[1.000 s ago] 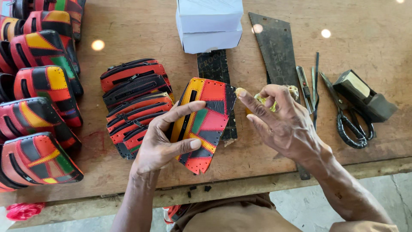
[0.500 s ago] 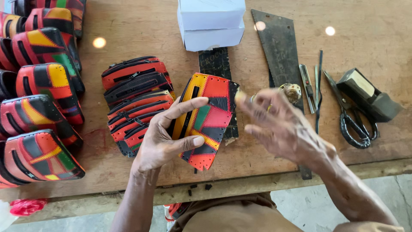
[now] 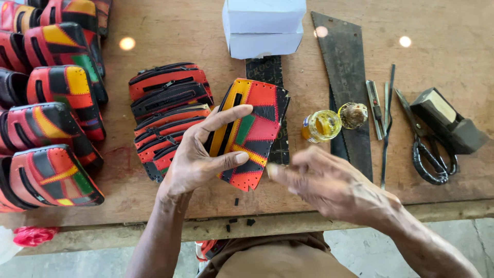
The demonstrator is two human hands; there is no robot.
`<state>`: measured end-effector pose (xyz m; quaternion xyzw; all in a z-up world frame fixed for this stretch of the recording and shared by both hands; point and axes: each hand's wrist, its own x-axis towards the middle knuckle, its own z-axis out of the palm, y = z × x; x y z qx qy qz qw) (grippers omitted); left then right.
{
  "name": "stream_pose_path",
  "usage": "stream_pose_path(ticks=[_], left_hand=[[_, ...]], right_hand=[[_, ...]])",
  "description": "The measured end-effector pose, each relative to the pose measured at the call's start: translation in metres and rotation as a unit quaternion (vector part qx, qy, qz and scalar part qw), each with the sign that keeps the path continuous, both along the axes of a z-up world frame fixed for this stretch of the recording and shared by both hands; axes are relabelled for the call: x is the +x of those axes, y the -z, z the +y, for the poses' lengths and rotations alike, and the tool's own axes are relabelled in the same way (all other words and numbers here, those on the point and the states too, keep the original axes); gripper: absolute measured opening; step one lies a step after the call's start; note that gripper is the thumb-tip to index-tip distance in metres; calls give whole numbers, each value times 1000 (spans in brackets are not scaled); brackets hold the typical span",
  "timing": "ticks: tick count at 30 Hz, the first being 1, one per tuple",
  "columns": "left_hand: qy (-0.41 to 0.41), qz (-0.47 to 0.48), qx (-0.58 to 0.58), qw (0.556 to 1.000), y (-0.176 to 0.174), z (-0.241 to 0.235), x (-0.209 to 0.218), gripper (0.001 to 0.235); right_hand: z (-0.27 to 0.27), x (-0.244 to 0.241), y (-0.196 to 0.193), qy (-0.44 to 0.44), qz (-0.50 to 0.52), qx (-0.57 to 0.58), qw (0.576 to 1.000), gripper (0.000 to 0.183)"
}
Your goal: The person applies a yellow substance to the edges of colorful patterned pouches using a small brush. They handle each pouch one at a time, turning it to coat the edges, then place it back on the table. The process is repeated for multiple pouches.
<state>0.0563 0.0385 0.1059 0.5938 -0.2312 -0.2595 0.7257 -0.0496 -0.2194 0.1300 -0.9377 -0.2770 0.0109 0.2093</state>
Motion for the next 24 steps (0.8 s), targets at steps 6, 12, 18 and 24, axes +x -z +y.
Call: stream_pose_path(ticks=[6, 12, 18, 24], left_hand=[[4, -33, 0, 999, -3, -4, 2, 72], [-15, -87, 48, 995, -6, 2, 6, 71], [-5, -73, 17, 997, -10, 0, 3, 72], [-9, -63, 16, 998, -6, 3, 4, 72]], right_hand=[[-8, 5, 8, 63, -91, 16, 994, 83], [-1, -6, 14, -12, 5, 147, 989, 68], [-12, 10, 17, 101, -65, 16, 993, 78], [-10, 14, 15, 129, -10, -64, 989, 70]])
